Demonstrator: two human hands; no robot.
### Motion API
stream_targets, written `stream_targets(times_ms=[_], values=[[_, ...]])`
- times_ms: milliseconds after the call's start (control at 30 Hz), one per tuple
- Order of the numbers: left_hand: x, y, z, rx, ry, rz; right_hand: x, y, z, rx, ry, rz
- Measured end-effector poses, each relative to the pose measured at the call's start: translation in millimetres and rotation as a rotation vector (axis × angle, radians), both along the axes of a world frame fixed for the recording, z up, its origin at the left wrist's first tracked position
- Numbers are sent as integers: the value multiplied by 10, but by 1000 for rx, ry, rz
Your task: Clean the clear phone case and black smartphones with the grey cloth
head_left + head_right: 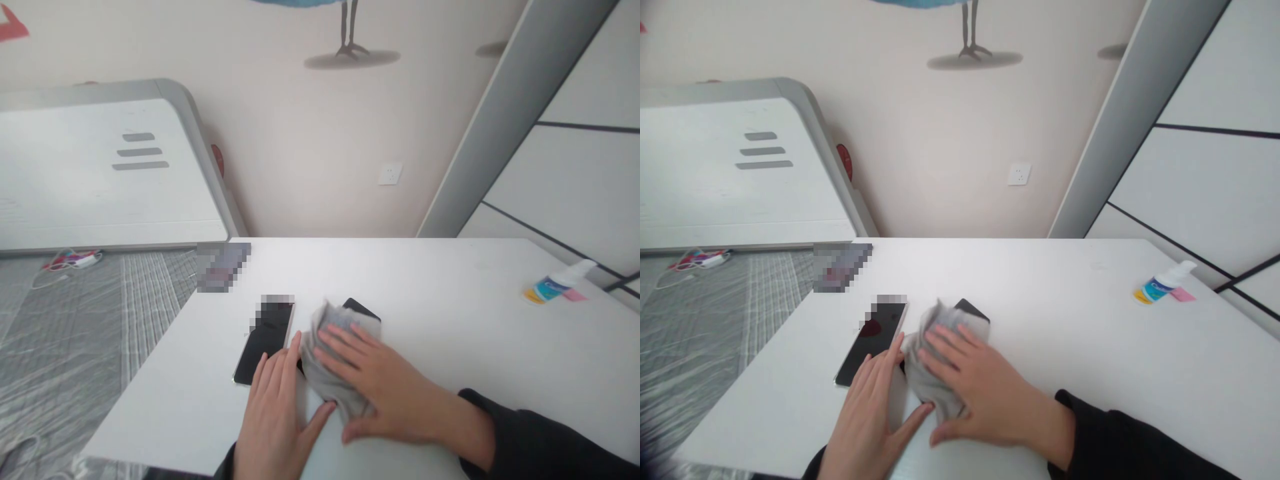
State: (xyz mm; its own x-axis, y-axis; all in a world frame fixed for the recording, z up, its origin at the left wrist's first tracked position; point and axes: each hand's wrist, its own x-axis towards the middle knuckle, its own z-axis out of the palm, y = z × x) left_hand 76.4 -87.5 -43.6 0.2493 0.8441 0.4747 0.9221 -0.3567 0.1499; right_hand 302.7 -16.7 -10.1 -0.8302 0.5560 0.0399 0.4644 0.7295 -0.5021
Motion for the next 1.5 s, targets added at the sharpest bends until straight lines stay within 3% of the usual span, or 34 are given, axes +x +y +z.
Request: stream_targets(times_ms=[100, 233, 300, 467, 667, 833, 933, 1033, 1200, 1333, 1500], values=[[5, -1, -6, -12, -18, -3, -33, -38, 37, -49, 18, 158], [8, 4, 1, -23, -57, -5, 20, 76, 29, 25, -78, -101], [0, 5, -1, -30, -56, -6, 21, 65, 7, 63, -76, -156], [-17, -2, -19, -28, -30, -25, -39, -72, -16, 23, 18, 134], [-1, 3, 15, -45, -52, -5, 63, 97, -65, 110, -78, -228], [-25, 2, -15, -35, -34, -30, -36, -129, 4, -5, 8, 86], [-38, -8, -35, -51, -38, -30, -67, -202, 56, -50, 61, 111], [-51, -18, -18, -61, -44, -29, -2, -90, 51, -42, 182, 53], [-98, -3, 66, -129, -50, -53, 289, 332, -65, 42, 414, -255], [-137, -37, 117, -121, -74, -71, 471, 536, -87, 25, 291, -120], [-167, -108, 227, -25, -40, -34, 464, 565, -56, 42, 160, -25]])
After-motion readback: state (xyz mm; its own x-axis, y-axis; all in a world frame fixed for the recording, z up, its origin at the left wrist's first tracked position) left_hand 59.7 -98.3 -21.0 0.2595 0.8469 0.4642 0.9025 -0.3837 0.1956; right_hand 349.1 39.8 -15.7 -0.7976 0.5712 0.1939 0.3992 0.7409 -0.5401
